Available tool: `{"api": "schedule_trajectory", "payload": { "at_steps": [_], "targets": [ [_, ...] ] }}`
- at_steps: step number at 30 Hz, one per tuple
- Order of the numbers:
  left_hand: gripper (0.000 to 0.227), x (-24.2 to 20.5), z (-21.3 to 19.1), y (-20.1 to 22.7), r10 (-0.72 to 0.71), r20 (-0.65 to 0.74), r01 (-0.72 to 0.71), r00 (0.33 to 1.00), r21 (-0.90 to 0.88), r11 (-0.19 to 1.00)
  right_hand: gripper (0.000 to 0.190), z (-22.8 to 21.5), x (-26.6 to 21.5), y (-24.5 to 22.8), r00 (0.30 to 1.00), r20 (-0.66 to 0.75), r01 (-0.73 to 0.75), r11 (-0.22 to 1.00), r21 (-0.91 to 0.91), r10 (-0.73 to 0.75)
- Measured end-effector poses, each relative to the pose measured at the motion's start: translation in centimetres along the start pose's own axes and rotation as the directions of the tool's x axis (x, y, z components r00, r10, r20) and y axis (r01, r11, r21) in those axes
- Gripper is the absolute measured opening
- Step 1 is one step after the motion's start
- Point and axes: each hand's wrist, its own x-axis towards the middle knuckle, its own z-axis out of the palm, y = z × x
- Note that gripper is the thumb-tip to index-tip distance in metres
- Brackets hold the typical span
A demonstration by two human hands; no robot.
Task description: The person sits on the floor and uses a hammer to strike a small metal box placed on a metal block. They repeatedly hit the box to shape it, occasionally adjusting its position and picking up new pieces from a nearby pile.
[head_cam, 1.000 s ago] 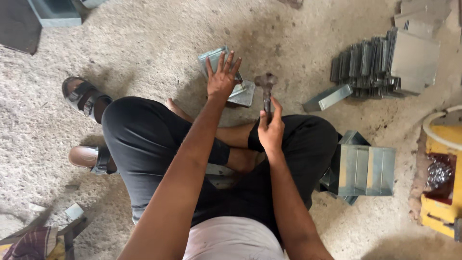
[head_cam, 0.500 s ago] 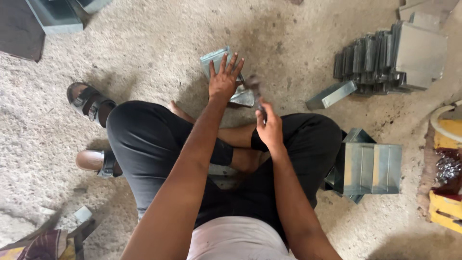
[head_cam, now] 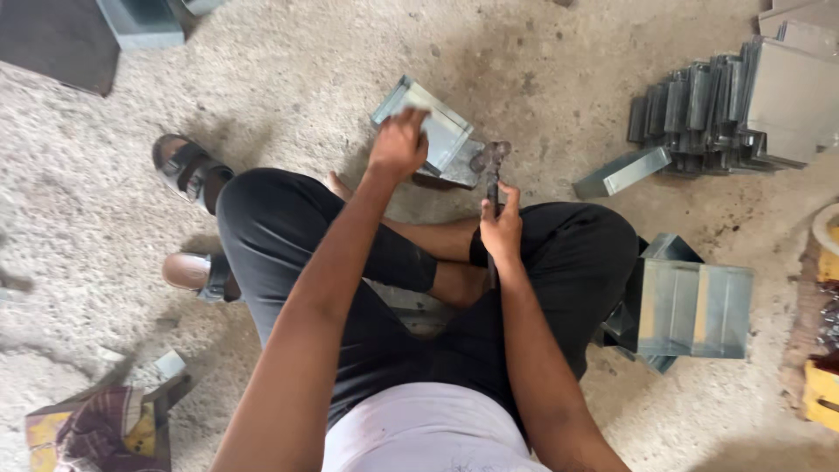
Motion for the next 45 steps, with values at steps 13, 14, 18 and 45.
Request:
{"api": "schedule_trajectory", "payload": {
  "at_steps": [13,14,18,45],
  "targets": [
    [0.034,0.2,-0.4,5.3,0.211,-0.096,-0.157,0.973,0.400,0.903,0.047,-5.4,-4.1,-7.8,0.976,-0.145,0.219,0.711,0.669,-0.164],
    [0.034,0.8,-0.4,5.6,0.138,-0.092,-0.096,0.986,0.364,0.926,0.047,-5.9,-4.9,-8.1,0.965,-0.201,0.261,0.716,0.647,-0.169],
    [0.045,2.0,-1.4,7.1,0.026,-0.117,0.024,0.993,0.405,0.914,0.041,-6.1,-4.6,-8.2,0.879,-0.289,0.477,0.696,0.536,-0.380],
    [0.044,-0.9,6.4,4.3,-0.114,-0.609,-0.312,0.785,-0.547,0.777,0.031,-11.5,-7.1,-17.1,0.672,-0.288,0.740,0.626,0.245,-0.682]
  ]
}}
